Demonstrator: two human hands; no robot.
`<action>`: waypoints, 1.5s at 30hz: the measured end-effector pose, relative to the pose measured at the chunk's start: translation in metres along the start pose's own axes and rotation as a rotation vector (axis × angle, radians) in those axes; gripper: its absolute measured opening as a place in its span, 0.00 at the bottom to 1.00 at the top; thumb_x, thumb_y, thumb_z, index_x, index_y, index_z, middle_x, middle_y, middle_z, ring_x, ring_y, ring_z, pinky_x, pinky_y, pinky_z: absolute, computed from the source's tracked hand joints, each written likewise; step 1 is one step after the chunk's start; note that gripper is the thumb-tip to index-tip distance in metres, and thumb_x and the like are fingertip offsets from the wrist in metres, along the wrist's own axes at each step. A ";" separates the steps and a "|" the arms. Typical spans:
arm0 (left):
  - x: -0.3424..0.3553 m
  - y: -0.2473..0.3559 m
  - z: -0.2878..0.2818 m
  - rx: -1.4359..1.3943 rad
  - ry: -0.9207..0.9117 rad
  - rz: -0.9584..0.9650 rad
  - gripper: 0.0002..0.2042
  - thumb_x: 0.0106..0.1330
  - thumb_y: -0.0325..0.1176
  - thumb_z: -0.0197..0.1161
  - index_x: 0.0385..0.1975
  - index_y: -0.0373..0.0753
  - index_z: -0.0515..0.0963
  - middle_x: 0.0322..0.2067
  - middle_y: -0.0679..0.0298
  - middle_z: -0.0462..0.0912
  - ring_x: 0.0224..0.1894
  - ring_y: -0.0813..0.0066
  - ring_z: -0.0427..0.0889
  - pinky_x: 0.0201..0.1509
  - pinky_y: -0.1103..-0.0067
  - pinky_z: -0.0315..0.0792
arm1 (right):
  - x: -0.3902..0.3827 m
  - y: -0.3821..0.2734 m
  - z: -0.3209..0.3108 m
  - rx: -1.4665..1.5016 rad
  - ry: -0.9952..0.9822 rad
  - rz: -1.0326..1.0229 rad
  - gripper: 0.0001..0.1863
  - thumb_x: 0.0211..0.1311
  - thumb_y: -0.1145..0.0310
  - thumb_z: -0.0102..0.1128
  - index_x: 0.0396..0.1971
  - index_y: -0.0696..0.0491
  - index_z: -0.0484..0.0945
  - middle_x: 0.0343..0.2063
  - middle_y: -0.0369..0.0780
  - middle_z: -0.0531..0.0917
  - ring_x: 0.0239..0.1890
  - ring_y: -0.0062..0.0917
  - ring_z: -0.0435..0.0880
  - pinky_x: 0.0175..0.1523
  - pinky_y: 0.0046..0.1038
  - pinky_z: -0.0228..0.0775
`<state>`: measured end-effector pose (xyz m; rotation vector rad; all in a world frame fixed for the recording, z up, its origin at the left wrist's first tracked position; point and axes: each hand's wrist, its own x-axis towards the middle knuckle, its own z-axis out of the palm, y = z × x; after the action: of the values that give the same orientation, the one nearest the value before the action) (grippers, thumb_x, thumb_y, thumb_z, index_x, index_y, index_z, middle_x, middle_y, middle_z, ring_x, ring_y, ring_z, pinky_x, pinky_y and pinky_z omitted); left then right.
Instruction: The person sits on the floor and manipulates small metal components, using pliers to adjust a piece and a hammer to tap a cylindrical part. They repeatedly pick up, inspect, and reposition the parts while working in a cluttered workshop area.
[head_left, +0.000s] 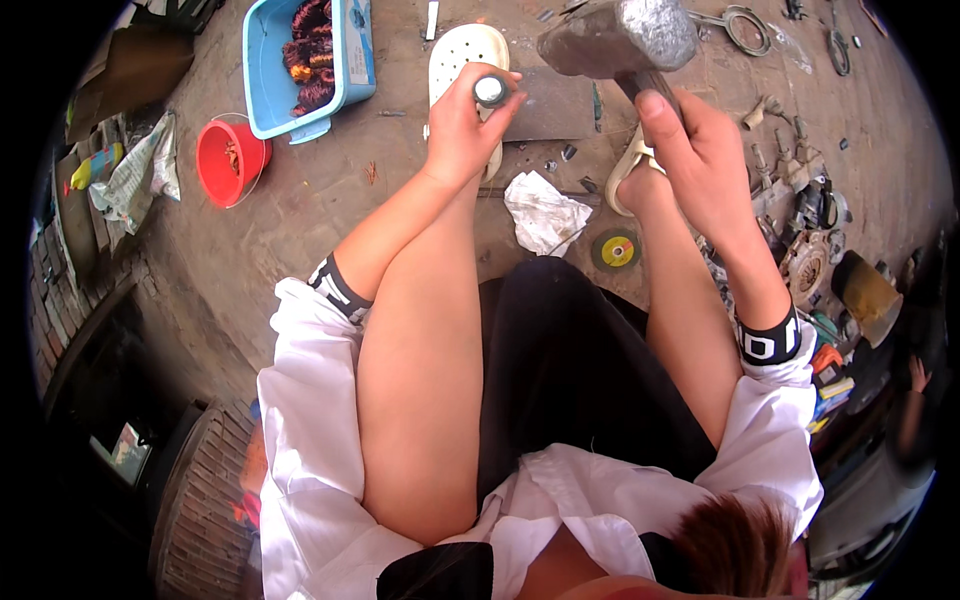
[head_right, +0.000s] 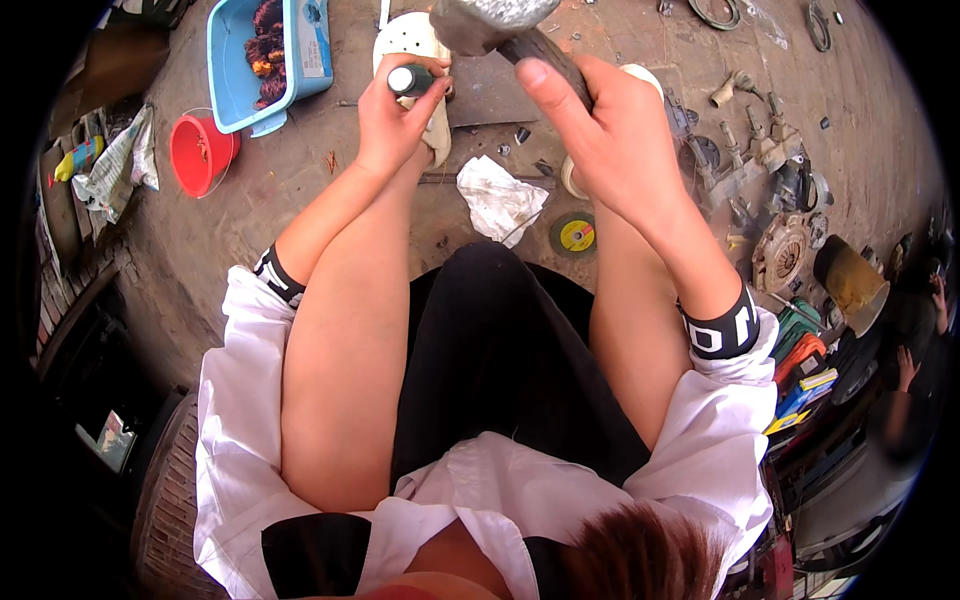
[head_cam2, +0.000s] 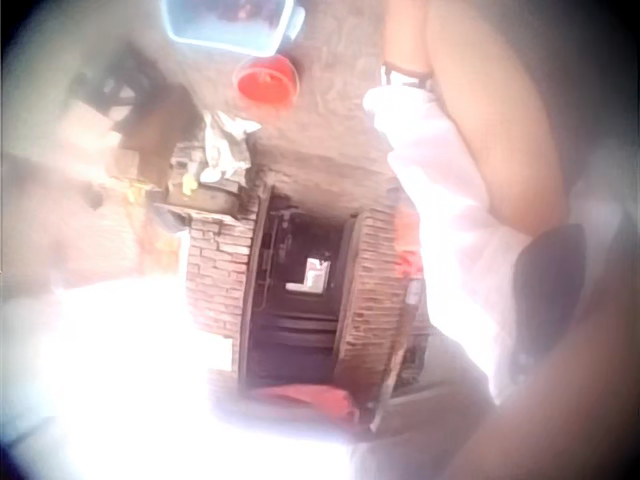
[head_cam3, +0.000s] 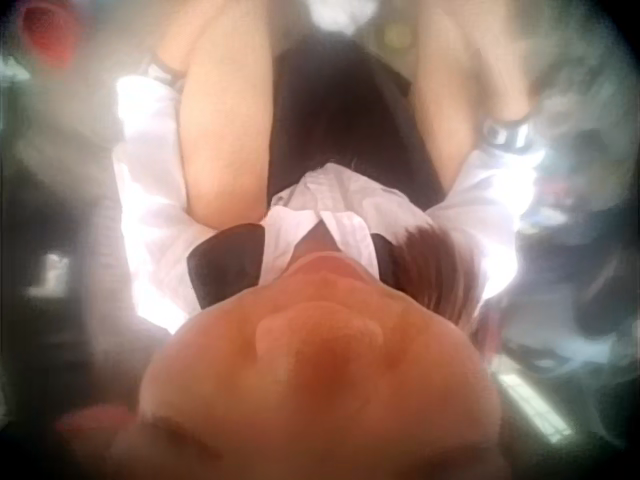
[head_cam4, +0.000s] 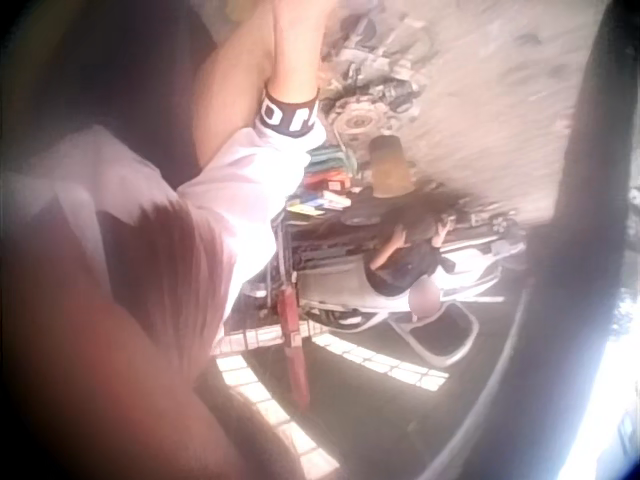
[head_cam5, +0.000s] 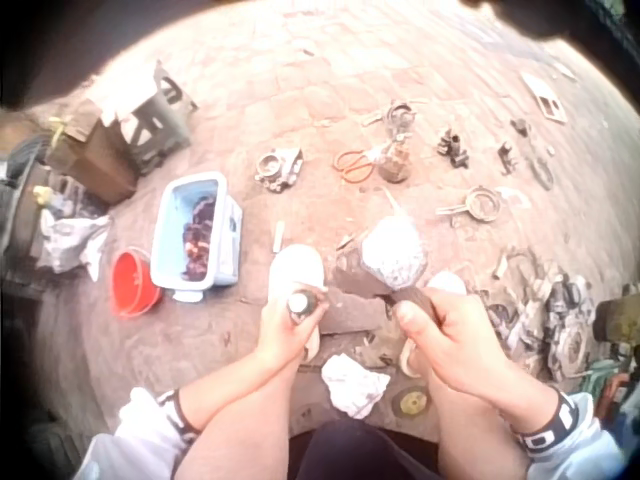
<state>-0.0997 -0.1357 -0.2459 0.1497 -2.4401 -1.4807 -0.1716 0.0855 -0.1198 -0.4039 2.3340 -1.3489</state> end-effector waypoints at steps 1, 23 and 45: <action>0.001 -0.001 0.003 -0.027 -0.020 -0.011 0.12 0.57 0.27 0.69 0.36 0.39 0.72 0.37 0.63 0.84 0.40 0.64 0.84 0.43 0.76 0.75 | -0.003 -0.008 0.001 -0.007 -0.011 -0.043 0.28 0.64 0.47 0.59 0.21 0.61 0.73 0.10 0.37 0.67 0.16 0.16 0.63 0.22 0.24 0.59; 0.005 0.007 -0.018 -0.337 0.258 0.000 0.14 0.60 0.21 0.67 0.40 0.35 0.68 0.37 0.59 0.83 0.49 0.67 0.82 0.55 0.75 0.75 | 0.024 0.075 -0.014 -0.580 0.094 0.176 0.33 0.61 0.39 0.55 0.23 0.60 0.76 0.13 0.44 0.76 0.19 0.35 0.77 0.26 0.33 0.67; 0.000 0.014 -0.015 -0.417 0.379 -0.243 0.12 0.58 0.18 0.65 0.37 0.37 0.71 0.34 0.64 0.79 0.38 0.77 0.79 0.46 0.79 0.74 | 0.054 0.122 0.132 -0.454 -0.236 -0.258 0.26 0.49 0.68 0.69 0.50 0.56 0.73 0.43 0.43 0.77 0.50 0.39 0.75 0.55 0.35 0.69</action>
<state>-0.0949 -0.1421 -0.2272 0.5934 -1.8260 -1.8315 -0.1598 0.0221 -0.2956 -0.9724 2.4291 -0.7990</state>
